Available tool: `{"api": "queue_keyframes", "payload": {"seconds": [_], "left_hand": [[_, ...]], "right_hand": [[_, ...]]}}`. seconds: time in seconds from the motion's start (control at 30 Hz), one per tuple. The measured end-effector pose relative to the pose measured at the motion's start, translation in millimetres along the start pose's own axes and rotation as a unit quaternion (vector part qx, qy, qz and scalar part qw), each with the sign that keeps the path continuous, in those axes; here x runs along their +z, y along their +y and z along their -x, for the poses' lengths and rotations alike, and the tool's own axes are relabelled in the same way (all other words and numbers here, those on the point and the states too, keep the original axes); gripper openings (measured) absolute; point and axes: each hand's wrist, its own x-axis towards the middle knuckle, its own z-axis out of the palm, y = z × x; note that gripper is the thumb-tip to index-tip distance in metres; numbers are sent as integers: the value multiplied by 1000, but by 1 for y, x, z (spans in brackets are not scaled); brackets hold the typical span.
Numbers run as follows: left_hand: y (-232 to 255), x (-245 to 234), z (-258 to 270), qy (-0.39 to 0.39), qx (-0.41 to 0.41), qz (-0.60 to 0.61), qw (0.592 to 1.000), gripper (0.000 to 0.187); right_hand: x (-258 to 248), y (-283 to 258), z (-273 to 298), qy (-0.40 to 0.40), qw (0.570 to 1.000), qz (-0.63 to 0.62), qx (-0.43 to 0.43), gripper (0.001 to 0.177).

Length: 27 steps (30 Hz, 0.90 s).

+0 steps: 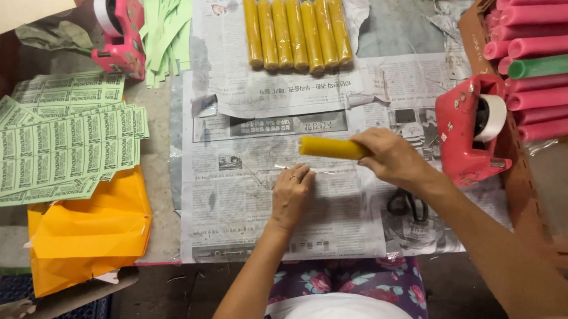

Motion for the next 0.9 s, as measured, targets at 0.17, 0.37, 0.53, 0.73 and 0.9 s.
{"api": "queue_keyframes", "payload": {"seconds": [0.17, 0.37, 0.53, 0.73, 0.9], "left_hand": [[9, -6, 7, 18, -32, -51, 998, 13], [9, 11, 22, 37, -32, -76, 996, 23], [16, -2, 17, 33, -39, -74, 996, 22], [17, -6, 19, 16, -44, -69, 996, 21], [14, -5, 18, 4, -51, -69, 996, 19]], "right_hand": [[40, -6, -24, -91, 995, -37, 32, 49], [59, 0, -33, -159, 984, -47, 64, 50], [57, -3, -36, -210, 973, -41, 82, 49], [60, -1, -45, -235, 968, -28, 82, 49], [62, 3, -53, -265, 960, -5, 90, 44]]}}
